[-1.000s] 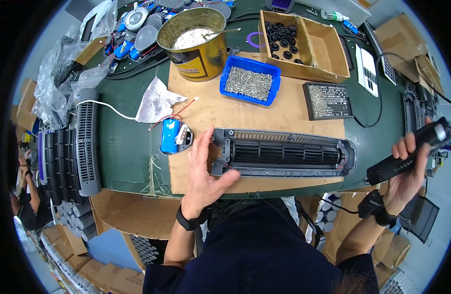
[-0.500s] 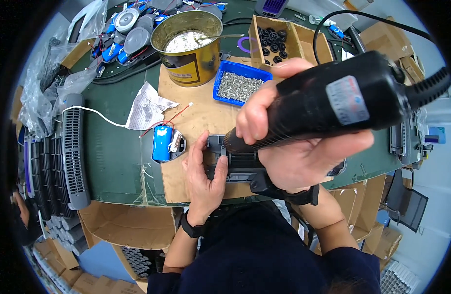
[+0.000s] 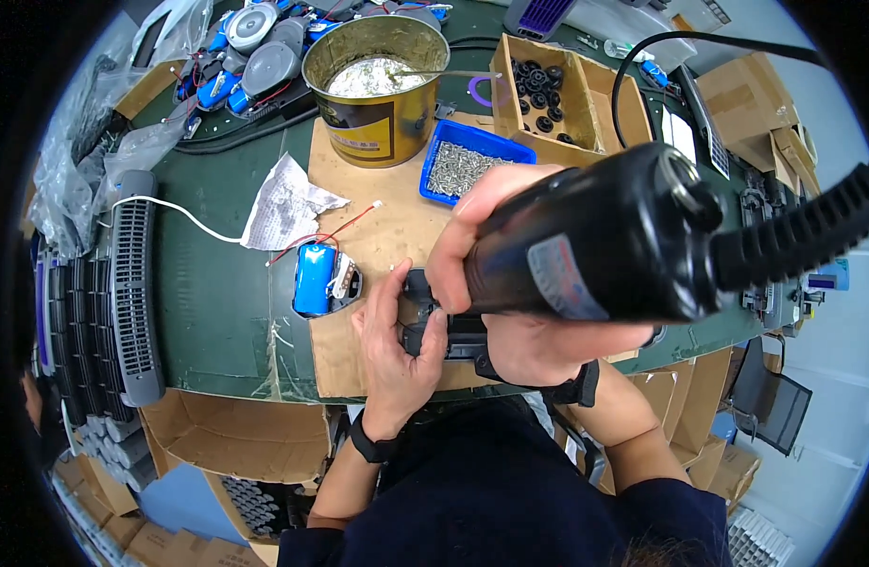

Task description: Assemble components of a grey and purple electronic device, including battery installation and screwing.

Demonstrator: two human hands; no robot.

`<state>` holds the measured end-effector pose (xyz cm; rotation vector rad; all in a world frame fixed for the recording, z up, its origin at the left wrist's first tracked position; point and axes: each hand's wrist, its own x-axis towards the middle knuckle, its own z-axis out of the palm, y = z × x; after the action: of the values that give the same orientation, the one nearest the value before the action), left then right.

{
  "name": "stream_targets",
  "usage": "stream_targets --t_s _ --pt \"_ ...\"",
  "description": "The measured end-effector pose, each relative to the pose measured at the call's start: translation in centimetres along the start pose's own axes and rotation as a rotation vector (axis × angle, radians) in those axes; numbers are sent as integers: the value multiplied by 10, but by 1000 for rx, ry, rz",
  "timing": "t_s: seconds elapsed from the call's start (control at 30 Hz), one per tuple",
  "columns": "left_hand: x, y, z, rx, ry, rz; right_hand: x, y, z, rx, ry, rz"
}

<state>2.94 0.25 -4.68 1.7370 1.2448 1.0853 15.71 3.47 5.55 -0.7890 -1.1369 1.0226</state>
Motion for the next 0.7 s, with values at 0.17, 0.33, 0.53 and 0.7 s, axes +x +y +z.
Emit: stream_targets --t_s 0.17,0.33,0.53,0.7 --pt "0 1 0 5 -7 -1 0 3 -2 93 -28 0" --pt "0 -1 0 34 19 41 2 -4 -10 46 22 -12" --pt "-4 -3 1 31 20 62 -3 -104 -110 -186 65 -436" --pt "-4 -2 2 55 4 77 -45 -137 -216 -935 610 -285"
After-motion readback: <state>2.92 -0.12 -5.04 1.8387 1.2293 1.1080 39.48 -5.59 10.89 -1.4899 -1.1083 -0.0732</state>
